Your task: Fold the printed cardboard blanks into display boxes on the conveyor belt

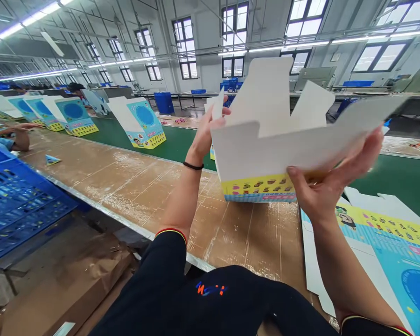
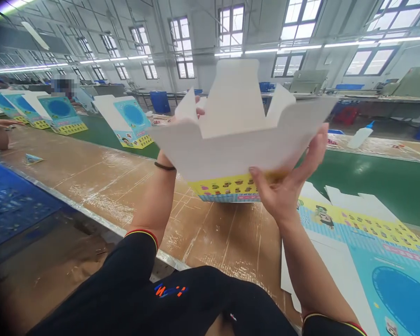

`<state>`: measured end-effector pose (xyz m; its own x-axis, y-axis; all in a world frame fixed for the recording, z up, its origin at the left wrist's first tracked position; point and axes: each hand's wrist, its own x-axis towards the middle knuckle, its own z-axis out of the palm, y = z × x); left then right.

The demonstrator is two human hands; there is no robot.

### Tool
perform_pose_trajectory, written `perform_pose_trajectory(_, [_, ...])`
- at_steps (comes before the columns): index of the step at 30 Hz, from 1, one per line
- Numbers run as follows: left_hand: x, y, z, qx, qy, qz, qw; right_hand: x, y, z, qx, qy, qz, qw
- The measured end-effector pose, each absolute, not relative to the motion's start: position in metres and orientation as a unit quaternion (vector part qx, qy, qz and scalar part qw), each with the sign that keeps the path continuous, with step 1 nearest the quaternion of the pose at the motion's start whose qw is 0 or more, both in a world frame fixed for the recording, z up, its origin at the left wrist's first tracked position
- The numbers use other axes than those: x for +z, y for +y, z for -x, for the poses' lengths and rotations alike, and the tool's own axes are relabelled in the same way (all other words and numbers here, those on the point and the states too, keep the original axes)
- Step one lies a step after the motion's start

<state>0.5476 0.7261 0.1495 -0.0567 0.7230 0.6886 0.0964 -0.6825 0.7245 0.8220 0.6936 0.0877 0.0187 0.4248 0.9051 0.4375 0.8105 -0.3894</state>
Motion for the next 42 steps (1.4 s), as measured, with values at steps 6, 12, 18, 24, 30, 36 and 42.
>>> perform_pose_trajectory(6, [0.139, 0.712, -0.562, 0.594, 0.293, -0.712, 0.230, 0.110, 0.666, -0.829, -0.077, -0.730, 0.449, 0.510])
perform_pose_trajectory(12, [0.129, 0.707, -0.562, 0.613, 0.317, -0.685, 0.232, 0.127, 0.662, -0.822, -0.094, -0.809, 0.402, 0.418])
perform_pose_trajectory(18, [0.122, 0.703, -0.551, 0.616, 0.306, -0.684, 0.244, 0.133, 0.702, -0.809, -0.025, -0.869, 0.469, 0.155])
perform_pose_trajectory(24, [0.115, 0.699, -0.559, 0.616, 0.330, -0.693, 0.175, 0.129, 0.716, -0.794, 0.013, -0.878, 0.478, 0.013])
perform_pose_trajectory(30, [0.093, 0.689, -0.583, 0.547, 0.279, -0.745, 0.262, 0.111, 0.733, -0.779, 0.113, -0.875, 0.456, -0.118])
perform_pose_trajectory(36, [0.099, 0.682, -0.594, 0.641, 0.286, -0.674, 0.231, 0.139, 0.708, -0.785, 0.195, -0.878, 0.415, -0.135])
perform_pose_trajectory(42, [0.081, 0.703, -0.591, 0.535, 0.454, -0.679, 0.216, 0.118, 0.691, -0.786, 0.190, -0.890, 0.363, -0.200])
